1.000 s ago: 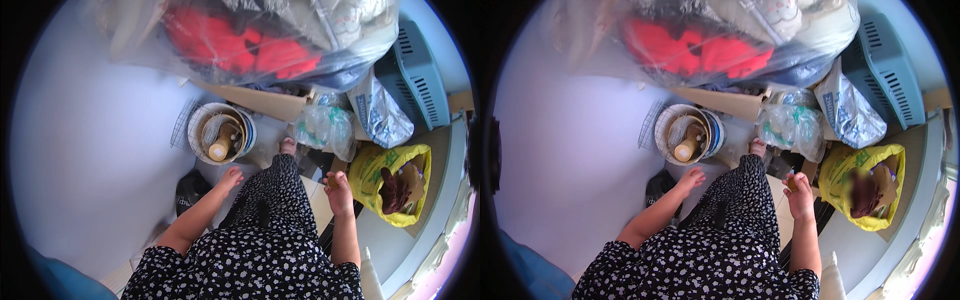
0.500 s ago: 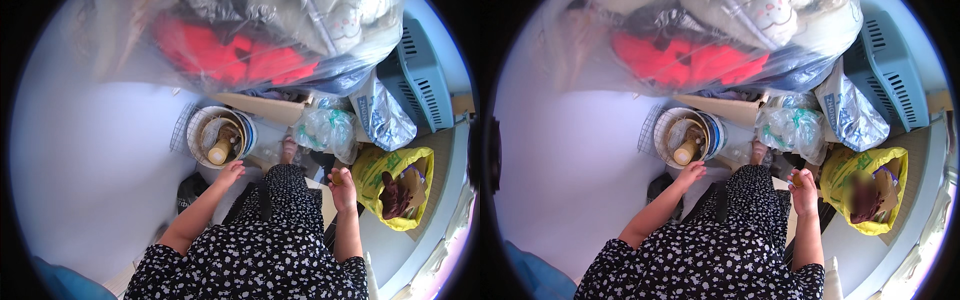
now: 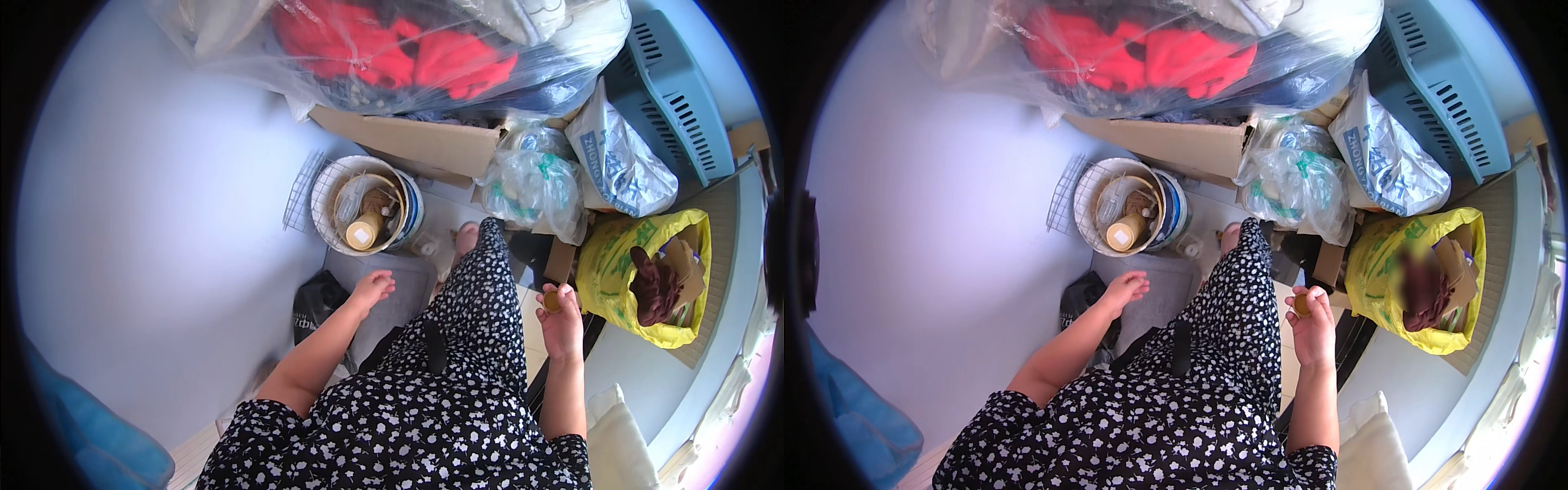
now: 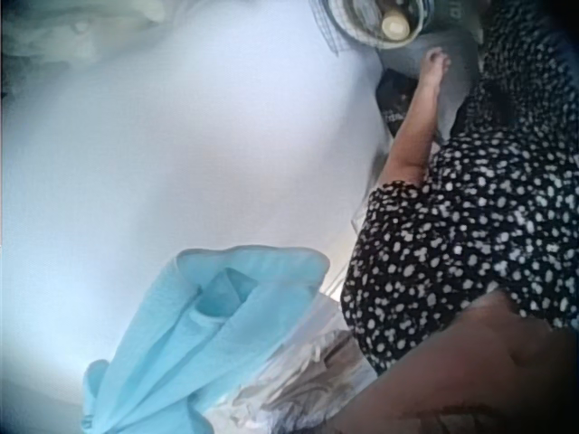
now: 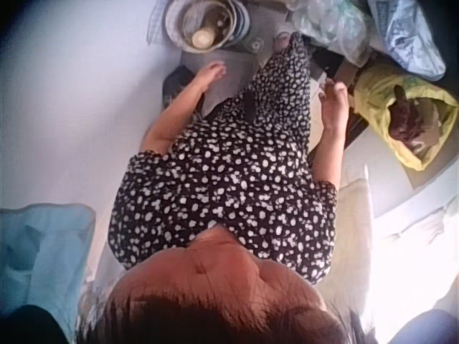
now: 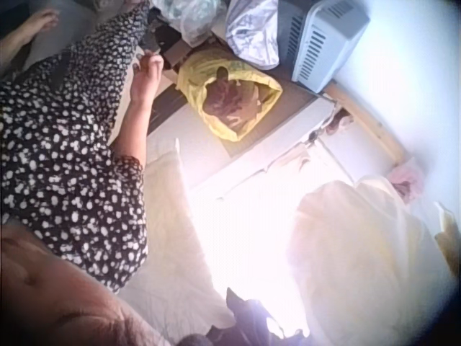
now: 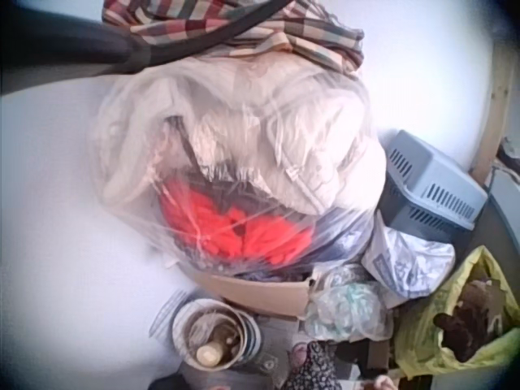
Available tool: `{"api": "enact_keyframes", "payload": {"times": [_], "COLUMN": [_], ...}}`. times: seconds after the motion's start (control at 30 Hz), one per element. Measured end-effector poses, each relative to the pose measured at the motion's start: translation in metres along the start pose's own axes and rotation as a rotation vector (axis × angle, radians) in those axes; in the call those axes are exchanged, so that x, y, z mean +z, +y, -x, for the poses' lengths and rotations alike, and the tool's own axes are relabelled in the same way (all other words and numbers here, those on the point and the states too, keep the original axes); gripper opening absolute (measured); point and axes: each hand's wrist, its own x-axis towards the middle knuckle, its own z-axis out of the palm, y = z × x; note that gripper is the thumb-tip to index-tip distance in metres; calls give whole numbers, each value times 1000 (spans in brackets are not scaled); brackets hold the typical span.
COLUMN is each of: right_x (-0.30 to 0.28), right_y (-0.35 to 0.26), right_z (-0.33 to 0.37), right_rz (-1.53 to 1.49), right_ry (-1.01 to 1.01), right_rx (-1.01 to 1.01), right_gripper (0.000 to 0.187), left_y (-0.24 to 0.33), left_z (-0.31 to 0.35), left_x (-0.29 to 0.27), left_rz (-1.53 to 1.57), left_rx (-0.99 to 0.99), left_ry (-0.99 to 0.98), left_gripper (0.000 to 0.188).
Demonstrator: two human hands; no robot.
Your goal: The person walks through a living room and bedroom into a cluttered storage area. They pick up a plastic water jug, unscrew the cap, and place it on the floor. They then move a blue pet carrier and begin sorting items from a white bucket into a gold-colored container, handling various small objects and plastic bags.
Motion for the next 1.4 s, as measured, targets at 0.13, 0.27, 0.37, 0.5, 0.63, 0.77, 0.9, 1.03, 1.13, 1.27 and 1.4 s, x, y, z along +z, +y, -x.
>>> {"api": "enact_keyframes", "payload": {"times": [0.13, 0.27, 0.37, 0.5, 0.63, 0.77, 0.9, 1.03, 1.13, 1.27, 1.4], "right_x": [6, 21, 33, 31, 9, -20, -30, -52, -76, -103, -109], "right_y": [-1, 1, -9, -23, -26, -15, -16, -2, 20, 53, 67], "right_z": [-12, -28, -34, -32, -30, -25, -4, 27, 50, 64, 67], "right_rz": [31, 67, 76, 88, 55, 48, -7, -52, -84, -137, -130], "right_ry": [-11, -17, 0, 70, 154, 253, 230, 238, 256, 309, 343], "right_rx": [7, 32, 21, 22, 2, 59, -28, -59, -59, -11, 13], "right_gripper": [6, 10, 10, 10, 8, 7, 5, 8, 10, 9, 8], "left_y": [24, 39, 40, 34, 33, 28, 26, 28, 30, 13, 1], "left_z": [-9, -9, -11, -28, -54, -90, -113, -116, -106, -96, -80], "left_x": [11, 20, 17, 9, 4, 12, 35, 76, 107, 129, 129], "left_rz": [-4, -66, -106, -103, -159, -259, -512, -817, -915, -948, -938], "left_rx": [46, 51, -4, -57, -62, -27, 148, 407, 421, 455, 490], "left_ry": [-20, -69, -105, -60, -58, -27, -62, -105, -129, -169, -241], "left_gripper": [34, 35, 34, 35, 33, 33, 32, 31, 30, 30, 30]}}
